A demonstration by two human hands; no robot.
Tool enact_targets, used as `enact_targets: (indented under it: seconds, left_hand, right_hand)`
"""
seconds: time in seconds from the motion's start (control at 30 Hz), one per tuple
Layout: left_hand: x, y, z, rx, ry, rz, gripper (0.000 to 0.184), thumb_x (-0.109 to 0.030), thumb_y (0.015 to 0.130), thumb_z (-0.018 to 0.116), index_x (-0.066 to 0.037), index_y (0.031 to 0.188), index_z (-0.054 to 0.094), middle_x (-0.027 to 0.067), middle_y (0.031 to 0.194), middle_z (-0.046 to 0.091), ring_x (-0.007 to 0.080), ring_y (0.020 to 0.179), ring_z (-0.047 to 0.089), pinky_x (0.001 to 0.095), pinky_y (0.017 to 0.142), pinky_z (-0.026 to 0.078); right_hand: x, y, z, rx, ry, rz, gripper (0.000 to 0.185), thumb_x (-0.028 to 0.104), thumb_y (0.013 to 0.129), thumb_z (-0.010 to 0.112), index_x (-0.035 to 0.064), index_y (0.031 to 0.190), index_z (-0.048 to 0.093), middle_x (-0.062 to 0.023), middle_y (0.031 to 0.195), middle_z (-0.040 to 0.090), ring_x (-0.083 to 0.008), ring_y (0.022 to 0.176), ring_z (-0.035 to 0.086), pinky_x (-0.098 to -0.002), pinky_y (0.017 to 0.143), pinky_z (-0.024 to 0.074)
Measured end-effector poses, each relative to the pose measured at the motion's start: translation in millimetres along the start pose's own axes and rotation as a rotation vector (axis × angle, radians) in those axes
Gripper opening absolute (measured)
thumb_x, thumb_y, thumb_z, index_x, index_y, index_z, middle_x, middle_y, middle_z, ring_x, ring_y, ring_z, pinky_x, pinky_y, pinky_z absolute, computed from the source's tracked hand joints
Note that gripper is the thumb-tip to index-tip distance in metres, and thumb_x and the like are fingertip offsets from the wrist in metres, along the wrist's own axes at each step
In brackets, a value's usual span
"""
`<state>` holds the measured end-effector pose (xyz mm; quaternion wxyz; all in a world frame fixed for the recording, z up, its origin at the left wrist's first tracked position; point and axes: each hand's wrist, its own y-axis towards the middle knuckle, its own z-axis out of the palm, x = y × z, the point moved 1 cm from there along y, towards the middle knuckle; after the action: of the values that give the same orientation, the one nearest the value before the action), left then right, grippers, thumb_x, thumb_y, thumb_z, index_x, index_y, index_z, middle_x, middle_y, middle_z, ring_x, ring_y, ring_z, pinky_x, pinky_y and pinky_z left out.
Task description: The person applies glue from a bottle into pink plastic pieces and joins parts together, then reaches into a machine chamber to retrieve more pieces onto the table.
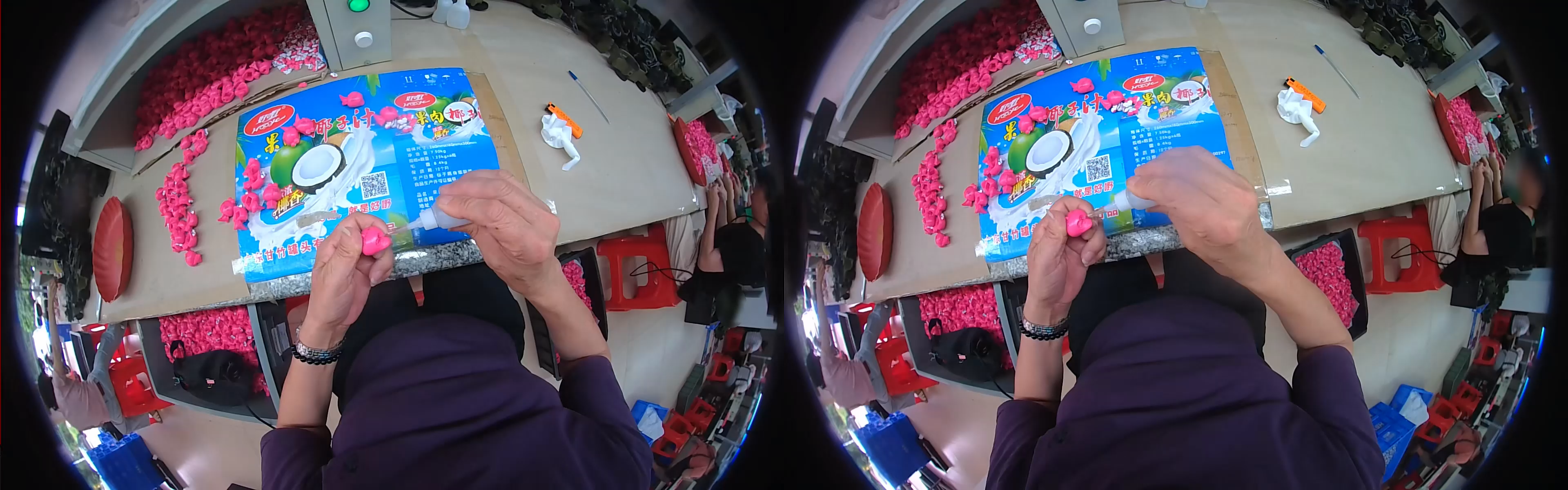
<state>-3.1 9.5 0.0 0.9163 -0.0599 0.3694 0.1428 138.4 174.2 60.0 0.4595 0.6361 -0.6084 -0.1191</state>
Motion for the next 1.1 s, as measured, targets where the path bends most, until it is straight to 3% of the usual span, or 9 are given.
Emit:
enact_targets:
  seconds: [0.1, 0.27, 0.57, 1.1]
  left_hand:
    - [-1.9, 0.8, 7.2, -0.054, 0.061, 0.066, 0.029, -0.030, 0.097, 0.055, -0.003, 0.105, 0.053, 0.0035, 0.076, 0.054, 0.0108, 0.067, 0.050, 0.0239, 0.060, 0.039]
    - [-2.3, 3.8, 14.7, -0.146, 0.168, 0.235, 0.016, -0.014, 0.094, 0.061, -0.002, 0.103, 0.054, 0.0060, 0.090, 0.056, 0.0126, 0.073, 0.054, 0.0266, 0.066, 0.045]
    - [-1.0, 2.6, 11.2, -0.124, 0.173, 0.301, 0.021, -0.010, 0.088, 0.067, -0.002, 0.102, 0.055, 0.0096, 0.107, 0.053, 0.0138, 0.077, 0.056, 0.0285, 0.069, 0.048]
    - [1.4, 4.4, 6.0, -0.117, 0.203, 0.411, 0.024, 0.003, 0.083, 0.068, -0.001, 0.101, 0.054, 0.0095, 0.111, 0.052, 0.0161, 0.087, 0.060, 0.0310, 0.079, 0.052]
  right_hand:
    - [1.4, 0.2, 0.4, -0.061, -0.002, 0.021, 0.031, -0.010, 0.066, 0.073, 0.0010, 0.095, 0.068, -0.0104, 0.091, 0.068, -0.0259, 0.087, 0.067, -0.0334, 0.074, 0.0549]
    - [1.8, -2.2, -0.2, -0.076, 0.002, 0.051, 0.031, -0.009, 0.066, 0.073, 0.0003, 0.095, 0.068, -0.0113, 0.090, 0.068, -0.0256, 0.087, 0.067, -0.0333, 0.076, 0.0542]
    - [0.6, -6.5, 1.6, -0.069, -0.004, 0.064, 0.030, -0.011, 0.066, 0.072, -0.0005, 0.094, 0.069, -0.0119, 0.091, 0.068, -0.0254, 0.087, 0.067, -0.0334, 0.076, 0.0540]
    - [2.9, -7.8, 6.5, -0.113, 0.007, 0.055, 0.037, -0.012, 0.062, 0.072, 0.0022, 0.096, 0.067, -0.0109, 0.089, 0.067, -0.0270, 0.083, 0.066, -0.0343, 0.070, 0.0546]
